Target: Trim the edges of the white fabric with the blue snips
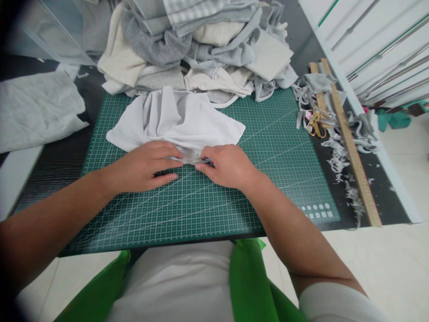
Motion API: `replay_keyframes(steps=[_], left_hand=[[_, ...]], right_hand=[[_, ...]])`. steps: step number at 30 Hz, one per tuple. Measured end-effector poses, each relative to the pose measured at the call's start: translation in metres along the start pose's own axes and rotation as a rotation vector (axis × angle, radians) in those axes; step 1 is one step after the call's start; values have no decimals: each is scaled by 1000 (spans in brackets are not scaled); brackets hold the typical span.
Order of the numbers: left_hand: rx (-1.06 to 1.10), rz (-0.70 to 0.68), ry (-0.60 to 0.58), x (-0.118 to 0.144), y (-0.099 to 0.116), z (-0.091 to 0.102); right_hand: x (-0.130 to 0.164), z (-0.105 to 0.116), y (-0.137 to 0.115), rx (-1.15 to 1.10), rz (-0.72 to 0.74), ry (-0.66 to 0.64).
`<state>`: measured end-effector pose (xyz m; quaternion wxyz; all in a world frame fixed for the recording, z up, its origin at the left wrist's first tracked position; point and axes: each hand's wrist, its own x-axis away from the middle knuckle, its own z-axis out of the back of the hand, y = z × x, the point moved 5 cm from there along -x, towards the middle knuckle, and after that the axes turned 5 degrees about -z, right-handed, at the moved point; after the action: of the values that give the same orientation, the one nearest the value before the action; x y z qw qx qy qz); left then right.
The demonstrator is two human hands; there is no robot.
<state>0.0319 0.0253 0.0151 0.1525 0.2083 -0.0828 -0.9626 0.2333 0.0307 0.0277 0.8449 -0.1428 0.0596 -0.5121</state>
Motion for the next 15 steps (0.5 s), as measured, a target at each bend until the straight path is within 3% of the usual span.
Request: replay_keyframes(steps=[15], left_hand=[[17, 28, -12, -1, 0, 0]], right_hand=[[-1, -4, -4, 104, -75, -29]])
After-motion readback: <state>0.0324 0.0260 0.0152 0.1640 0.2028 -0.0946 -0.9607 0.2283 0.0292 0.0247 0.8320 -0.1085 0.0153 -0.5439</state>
